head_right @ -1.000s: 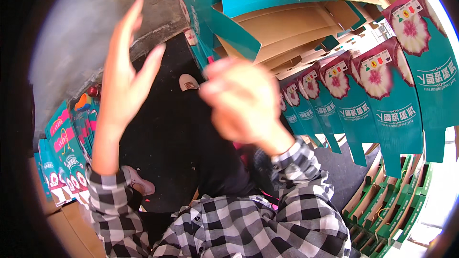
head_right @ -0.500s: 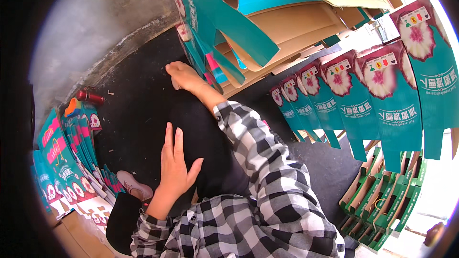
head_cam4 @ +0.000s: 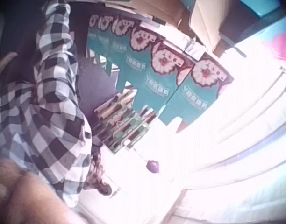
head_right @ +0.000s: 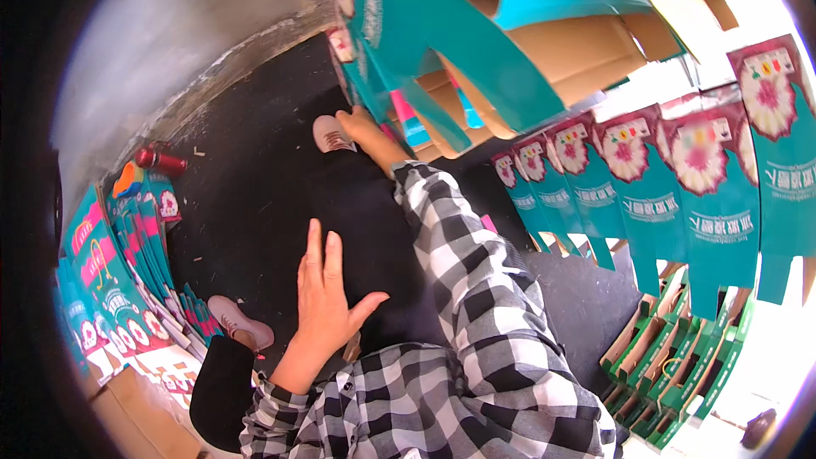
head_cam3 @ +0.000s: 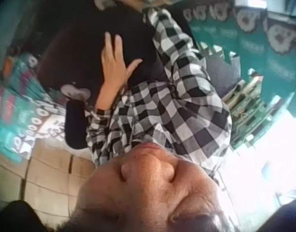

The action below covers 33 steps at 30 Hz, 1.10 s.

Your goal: The person puts away a phone, folds flat cardboard sheets into boxes by hand, stacks the assembled boxes, and packs up a mesh bag.

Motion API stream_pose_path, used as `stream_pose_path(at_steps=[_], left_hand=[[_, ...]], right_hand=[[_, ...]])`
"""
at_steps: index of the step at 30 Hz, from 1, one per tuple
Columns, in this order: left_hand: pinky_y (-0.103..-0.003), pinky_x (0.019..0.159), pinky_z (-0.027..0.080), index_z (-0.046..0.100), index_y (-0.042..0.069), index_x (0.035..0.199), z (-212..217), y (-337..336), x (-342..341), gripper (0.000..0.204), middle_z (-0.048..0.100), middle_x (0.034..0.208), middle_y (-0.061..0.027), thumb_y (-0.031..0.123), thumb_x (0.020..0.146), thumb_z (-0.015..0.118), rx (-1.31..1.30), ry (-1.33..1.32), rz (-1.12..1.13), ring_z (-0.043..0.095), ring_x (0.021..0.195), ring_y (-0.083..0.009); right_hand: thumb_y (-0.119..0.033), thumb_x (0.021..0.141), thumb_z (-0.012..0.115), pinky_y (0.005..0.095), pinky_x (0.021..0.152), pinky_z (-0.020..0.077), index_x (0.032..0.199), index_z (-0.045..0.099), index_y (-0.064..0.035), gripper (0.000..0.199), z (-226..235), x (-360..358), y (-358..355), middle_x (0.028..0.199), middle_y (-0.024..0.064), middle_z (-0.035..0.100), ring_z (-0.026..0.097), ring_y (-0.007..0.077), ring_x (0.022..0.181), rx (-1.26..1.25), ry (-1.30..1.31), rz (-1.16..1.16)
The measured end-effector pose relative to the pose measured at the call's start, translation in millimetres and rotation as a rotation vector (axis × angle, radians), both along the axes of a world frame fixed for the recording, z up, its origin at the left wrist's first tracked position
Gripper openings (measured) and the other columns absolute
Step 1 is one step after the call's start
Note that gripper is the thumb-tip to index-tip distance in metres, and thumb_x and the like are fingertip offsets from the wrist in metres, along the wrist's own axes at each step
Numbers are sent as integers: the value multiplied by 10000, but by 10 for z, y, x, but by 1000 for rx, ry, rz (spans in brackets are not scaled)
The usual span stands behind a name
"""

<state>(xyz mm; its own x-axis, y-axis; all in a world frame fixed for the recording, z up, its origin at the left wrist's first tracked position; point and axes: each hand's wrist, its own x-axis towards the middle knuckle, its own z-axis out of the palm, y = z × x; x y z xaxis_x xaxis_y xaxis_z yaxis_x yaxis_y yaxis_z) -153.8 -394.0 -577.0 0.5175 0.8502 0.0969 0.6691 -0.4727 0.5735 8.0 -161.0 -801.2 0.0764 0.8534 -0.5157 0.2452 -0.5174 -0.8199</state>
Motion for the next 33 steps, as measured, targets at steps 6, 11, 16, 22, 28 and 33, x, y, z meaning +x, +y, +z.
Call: stream_pose_path(at_steps=[6,11,16,22,28,33], left_hand=[[-530,948,347,241,63,1395,6,-65,70,995,213,1408,-305,412,630,773,-1,-75,0,356,1230,-419],[-530,946,350,268,60,1376,65,-183,-99,973,224,1403,-302,412,625,777,-35,-35,90,355,1234,-416],[-554,951,339,243,31,1372,46,-160,-72,1013,210,1391,-339,414,614,795,-73,-88,22,341,1232,-454],[-550,889,381,330,109,1360,24,-129,-33,899,270,1375,-286,450,644,752,-39,-196,17,422,1161,-420],[-542,885,389,365,138,1352,31,-193,10,865,293,1372,-278,449,642,749,-63,-216,6,430,1151,-423],[-567,931,349,269,150,1393,48,-190,75,980,247,1387,-297,460,616,779,-69,-217,-49,388,1211,-447]], right_hand=[[-400,860,520,361,932,378,1313,368,54,659,-337,267,-78,1311,223,444,425,303,1213,62,-56,-5],[-476,842,515,464,968,331,1409,230,-36,772,-293,-144,-204,1419,201,310,331,364,1273,-163,67,13],[-485,842,514,451,1024,270,1402,256,-36,763,-568,32,-126,1424,173,321,269,359,1314,-189,72,-172],[-486,861,483,379,1072,240,1368,284,54,766,-713,179,-3,1419,239,295,263,345,1332,-77,17,-202],[-475,911,375,374,1029,297,1275,439,54,644,-558,321,-99,1328,210,445,391,323,1257,7,12,-315],[-518,913,354,374,1050,263,1313,404,39,687,-828,590,23,1390,201,371,339,314,1293,10,63,-400]])
